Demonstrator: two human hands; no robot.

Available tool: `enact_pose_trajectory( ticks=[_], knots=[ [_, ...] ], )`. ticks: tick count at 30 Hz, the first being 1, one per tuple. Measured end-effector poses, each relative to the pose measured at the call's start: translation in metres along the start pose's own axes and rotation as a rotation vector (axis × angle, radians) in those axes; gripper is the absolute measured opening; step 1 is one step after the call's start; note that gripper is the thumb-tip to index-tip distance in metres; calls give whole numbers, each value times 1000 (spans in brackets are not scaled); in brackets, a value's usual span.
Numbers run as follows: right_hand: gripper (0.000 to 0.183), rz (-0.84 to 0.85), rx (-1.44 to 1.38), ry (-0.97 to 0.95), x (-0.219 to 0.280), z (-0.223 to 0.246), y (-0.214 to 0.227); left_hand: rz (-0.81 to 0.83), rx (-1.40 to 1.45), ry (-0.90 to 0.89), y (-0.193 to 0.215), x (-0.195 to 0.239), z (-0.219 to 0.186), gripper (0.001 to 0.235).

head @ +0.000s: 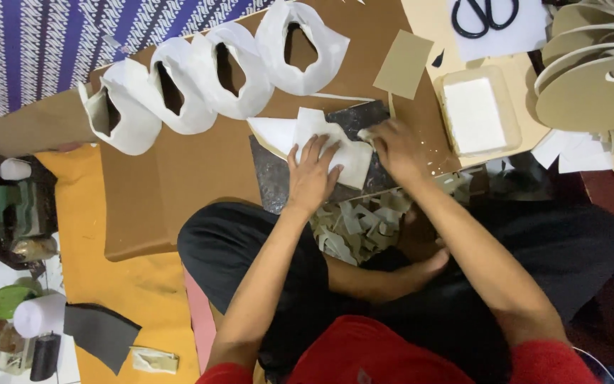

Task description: The person sits on the floor and applies a white substance to the edges of white mask-like objects using a small rectangular tool. They repeatedly dip the tool into a container and spread the substance along the seams of the objects, which are lined up on a cardboard surface.

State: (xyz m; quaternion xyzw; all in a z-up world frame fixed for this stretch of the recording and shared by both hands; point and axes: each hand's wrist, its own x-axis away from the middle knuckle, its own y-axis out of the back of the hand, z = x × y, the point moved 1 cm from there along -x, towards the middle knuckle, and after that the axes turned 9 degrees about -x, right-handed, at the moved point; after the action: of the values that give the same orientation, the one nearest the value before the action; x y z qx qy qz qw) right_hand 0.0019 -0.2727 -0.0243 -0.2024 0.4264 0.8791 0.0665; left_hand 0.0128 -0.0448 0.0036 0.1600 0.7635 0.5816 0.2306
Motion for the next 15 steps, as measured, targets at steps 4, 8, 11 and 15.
enact_pose_trajectory(
  ticks=[4,8,11,15],
  knots=[
    [21,0,-85,-134,-2,-8,-12,-46,33,-10,13,5,-9,41],
    [21,33,29,-288,6,13,16,-93,41,-98,15,18,-26,77],
    [29,-26,-130,-453,1,21,35,-183,-19,-203,-5,12,-29,78],
    [34,-17,-367,-617,17,1,21,-451,187,-104,10,8,-36,30]
  ],
)
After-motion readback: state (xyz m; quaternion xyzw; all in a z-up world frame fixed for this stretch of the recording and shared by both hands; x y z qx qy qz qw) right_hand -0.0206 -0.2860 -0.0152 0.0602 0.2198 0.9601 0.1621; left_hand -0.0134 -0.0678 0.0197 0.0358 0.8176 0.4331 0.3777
